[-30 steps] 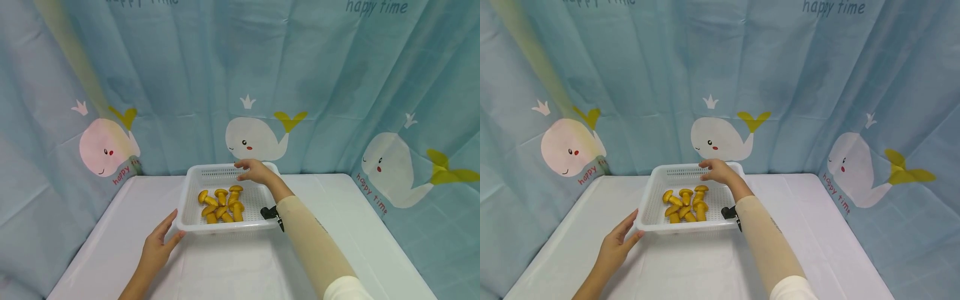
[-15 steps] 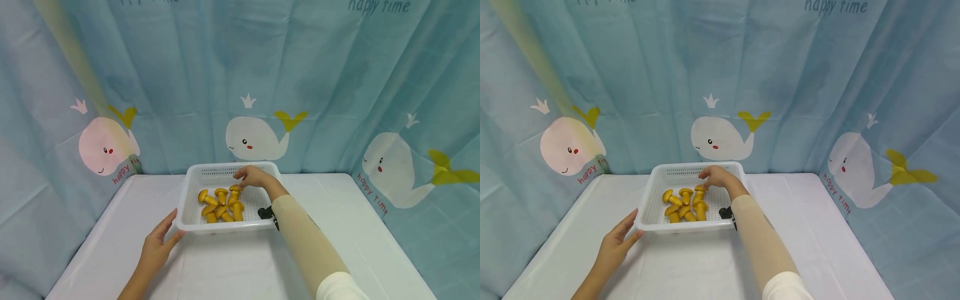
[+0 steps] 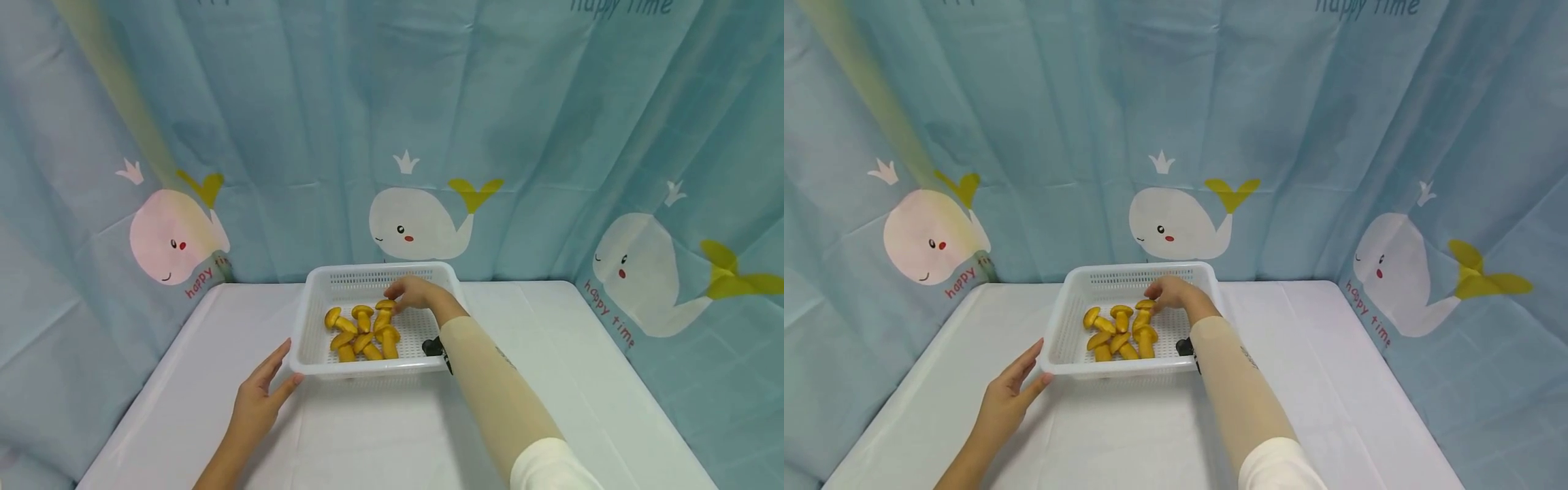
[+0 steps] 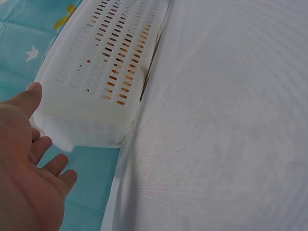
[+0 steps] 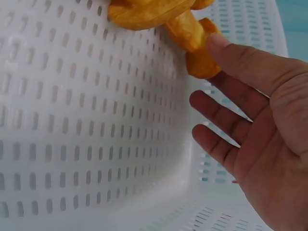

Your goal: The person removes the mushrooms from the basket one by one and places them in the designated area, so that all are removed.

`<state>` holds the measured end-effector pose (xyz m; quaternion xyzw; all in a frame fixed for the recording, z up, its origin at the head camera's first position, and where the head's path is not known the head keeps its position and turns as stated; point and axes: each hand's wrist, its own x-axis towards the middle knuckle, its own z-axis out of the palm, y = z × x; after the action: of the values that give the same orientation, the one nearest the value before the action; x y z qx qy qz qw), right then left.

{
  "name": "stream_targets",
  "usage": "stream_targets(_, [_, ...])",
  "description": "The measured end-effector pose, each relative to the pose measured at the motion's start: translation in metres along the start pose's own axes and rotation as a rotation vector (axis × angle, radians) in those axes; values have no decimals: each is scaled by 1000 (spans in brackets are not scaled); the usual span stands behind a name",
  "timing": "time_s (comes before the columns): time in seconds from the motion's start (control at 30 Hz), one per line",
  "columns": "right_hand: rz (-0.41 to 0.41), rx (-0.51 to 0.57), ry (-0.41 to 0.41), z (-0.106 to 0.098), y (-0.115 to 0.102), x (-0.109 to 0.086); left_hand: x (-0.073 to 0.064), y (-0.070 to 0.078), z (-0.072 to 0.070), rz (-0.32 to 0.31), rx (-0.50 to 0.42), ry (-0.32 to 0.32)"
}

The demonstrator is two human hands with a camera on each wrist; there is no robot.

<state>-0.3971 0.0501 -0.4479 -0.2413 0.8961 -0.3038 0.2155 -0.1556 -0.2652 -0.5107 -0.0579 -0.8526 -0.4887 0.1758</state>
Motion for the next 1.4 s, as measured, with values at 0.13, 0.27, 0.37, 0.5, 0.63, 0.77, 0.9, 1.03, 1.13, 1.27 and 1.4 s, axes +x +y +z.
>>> stream_targets(0.13, [7,14,-5,3,5,2,-1,1,0,-23,18,-8])
stream_targets(0.27, [22,22,1,4,6,3,-1,3,0,-25,4,-7])
stream_targets(0.37, [41,17,10,3,6,2,-1,5,1,-18,1,-3])
stream_targets(0.5, [48,7,31,3,6,2,-1,6,1,-33,16,-5])
stream_targets(0.63, [37,1,68,1,2,1,-1,7,2,-32,11,-4])
stream_targets(0.77, [19,-14,106,-4,-3,0,-1,7,3,-25,15,0])
stream_targets(0.9, [-38,-54,148,-13,-13,-7,-1,7,3,-15,10,-5])
stream_targets(1.03, [-105,-79,210,-26,-22,-19,-2,6,3,0,-4,-11])
stream_targets(1.13, [-131,-83,249,-34,-28,-31,-2,6,4,5,-10,-8])
stream_targets(1.27, [-180,-71,287,-39,-36,-48,-2,7,3,13,-13,6])
stream_targets(1.4, [-240,-66,325,-40,-40,-63,-1,7,2,31,-41,20])
